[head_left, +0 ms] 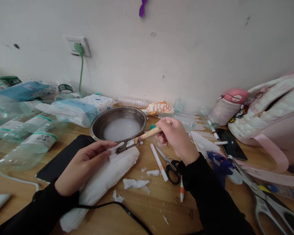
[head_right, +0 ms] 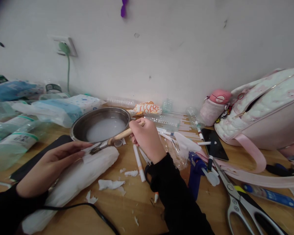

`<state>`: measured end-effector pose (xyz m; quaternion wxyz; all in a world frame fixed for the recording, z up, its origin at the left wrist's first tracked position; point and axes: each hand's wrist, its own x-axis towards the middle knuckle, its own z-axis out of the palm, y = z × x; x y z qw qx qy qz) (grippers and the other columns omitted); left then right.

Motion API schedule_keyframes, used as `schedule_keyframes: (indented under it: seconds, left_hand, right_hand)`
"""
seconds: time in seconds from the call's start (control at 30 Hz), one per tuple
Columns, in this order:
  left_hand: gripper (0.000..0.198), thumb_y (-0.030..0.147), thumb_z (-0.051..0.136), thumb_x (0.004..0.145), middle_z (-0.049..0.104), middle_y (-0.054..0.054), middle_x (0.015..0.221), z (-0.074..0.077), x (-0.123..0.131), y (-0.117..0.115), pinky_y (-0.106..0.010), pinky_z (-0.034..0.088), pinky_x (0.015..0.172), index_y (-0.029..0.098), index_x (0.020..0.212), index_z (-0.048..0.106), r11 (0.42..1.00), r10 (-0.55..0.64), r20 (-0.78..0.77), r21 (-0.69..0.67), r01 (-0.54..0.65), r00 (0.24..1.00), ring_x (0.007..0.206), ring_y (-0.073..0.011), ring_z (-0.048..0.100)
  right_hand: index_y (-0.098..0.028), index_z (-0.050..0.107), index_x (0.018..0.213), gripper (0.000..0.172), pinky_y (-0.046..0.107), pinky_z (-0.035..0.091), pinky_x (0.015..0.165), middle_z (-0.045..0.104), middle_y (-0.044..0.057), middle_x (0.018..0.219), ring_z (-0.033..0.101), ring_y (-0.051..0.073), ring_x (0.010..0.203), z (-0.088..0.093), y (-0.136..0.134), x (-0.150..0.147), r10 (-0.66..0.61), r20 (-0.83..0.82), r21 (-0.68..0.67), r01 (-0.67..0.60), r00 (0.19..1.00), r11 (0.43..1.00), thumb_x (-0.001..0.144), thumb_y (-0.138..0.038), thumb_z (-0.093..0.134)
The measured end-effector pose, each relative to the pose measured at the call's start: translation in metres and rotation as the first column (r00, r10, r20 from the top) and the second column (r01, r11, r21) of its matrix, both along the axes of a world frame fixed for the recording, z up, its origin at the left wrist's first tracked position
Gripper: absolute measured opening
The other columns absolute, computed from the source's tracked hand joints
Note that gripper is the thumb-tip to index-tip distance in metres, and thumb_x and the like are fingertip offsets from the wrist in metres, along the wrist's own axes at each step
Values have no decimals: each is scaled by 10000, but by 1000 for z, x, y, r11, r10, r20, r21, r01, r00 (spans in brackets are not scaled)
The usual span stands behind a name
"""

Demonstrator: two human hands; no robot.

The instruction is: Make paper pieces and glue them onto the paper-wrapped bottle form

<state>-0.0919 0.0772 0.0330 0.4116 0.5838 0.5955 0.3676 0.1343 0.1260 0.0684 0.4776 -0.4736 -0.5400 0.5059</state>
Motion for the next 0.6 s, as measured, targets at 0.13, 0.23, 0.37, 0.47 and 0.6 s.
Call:
schedule_keyframes:
  seconds: [0.13, 0.23, 0.37, 0.47, 0.6]
  left_hand:
    - [253, 331, 561, 707, 627, -38, 961, 2, 2, -1, -274, 392, 761, 186, 910, 607, 1000, 21, 15, -2, -21, 1000, 897, -217, 525]
    - [248, 330, 562, 704, 634, -40, 965, 2, 2, 0, -275, 400, 757, 186, 899, 614, 1000, 22, 20, 12, -22, 1000, 899, -216, 530]
    - [236, 322, 573, 697, 641, -34, 980, 3, 3, 0, -270, 405, 785, 194, 889, 621, 1000, 14, 50, 10, -14, 999, 927, -209, 540]
    - [262, 306, 605, 665, 644, -34, 975, 5, 5, -1, -260, 418, 793, 185, 897, 611, 1000, 27, 92, -16, -26, 995, 936, -204, 549]
    - [296, 302, 624, 642, 643, -38, 948, 5, 6, 0, -247, 441, 748, 172, 906, 594, 998, 42, 110, -46, -37, 993, 912, -201, 559]
  right_hand:
    - [-195, 439, 621, 61, 146, 309, 269, 446, -77, 410, 412, 62, 321, 2, -3, -3, -29, 38, 38, 28, 999, 999, 679, -185, 456]
    - [-198, 452, 626, 41, 159, 325, 276, 460, -73, 410, 421, 70, 318, 5, -7, -6, -45, 74, 65, 40, 996, 997, 660, -183, 468]
    - [-202, 446, 615, 58, 161, 327, 309, 462, -75, 399, 411, 65, 329, 12, -14, -8, -85, 139, 130, 67, 987, 989, 658, -204, 485]
    - [-205, 439, 611, 75, 163, 319, 329, 460, -75, 390, 407, 66, 342, 16, -20, -10, -113, 195, 193, 75, 974, 978, 667, -227, 485]
    - [-205, 444, 610, 85, 169, 317, 339, 459, -70, 404, 426, 73, 359, 19, -23, -10, -136, 228, 221, 85, 964, 972, 669, -243, 492]
